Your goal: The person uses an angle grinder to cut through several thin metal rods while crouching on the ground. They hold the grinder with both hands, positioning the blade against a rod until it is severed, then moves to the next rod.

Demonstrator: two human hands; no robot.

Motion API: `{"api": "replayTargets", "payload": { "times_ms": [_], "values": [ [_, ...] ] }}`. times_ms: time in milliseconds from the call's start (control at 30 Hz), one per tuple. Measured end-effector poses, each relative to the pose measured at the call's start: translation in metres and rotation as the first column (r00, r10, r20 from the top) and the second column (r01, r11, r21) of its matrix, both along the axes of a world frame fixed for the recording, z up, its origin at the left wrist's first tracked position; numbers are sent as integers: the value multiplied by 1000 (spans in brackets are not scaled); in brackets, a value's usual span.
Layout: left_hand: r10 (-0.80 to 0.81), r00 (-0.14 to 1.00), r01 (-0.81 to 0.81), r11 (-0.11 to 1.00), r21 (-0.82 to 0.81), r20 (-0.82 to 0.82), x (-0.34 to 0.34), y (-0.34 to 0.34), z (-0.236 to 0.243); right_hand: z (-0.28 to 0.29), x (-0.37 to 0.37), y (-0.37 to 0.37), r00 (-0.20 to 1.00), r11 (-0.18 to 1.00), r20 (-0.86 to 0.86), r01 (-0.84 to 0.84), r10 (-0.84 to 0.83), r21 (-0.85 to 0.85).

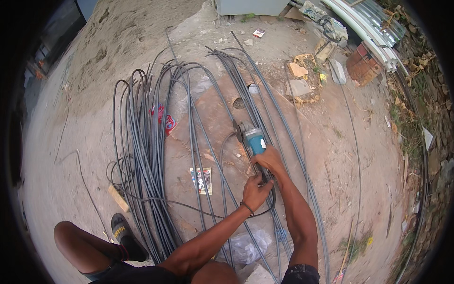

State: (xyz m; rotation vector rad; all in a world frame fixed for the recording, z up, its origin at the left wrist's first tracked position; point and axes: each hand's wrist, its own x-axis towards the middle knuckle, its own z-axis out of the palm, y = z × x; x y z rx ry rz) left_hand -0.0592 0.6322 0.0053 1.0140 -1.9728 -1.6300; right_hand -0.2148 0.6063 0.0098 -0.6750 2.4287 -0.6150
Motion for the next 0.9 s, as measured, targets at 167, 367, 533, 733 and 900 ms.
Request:
{"api": "replayTargets", "payload": {
  "times_ms": [167,367,533,733,900],
  "values": [
    [12,999,-13,1000,-23,-36,2,-3,-4,15,7,-6,1000,999,8,-31,31,15],
    [-38,999,38,999,0,19,1,-3,2,20,6,-3,999,999,45,-13,11,49],
    [2,1000,-2,999,-42,0,0,-1,-2,10,3,-3,1000,999,26,1,-2,35],
    [-10,1000,10,1000,-23,5,1,-1,1,11,3,-4,999,998,47,-13,10,64],
    [-9,1000,9,1000,-16,8,1,-4,1,8,1,-5,999,999,40,4,-6,50]
  ]
}}
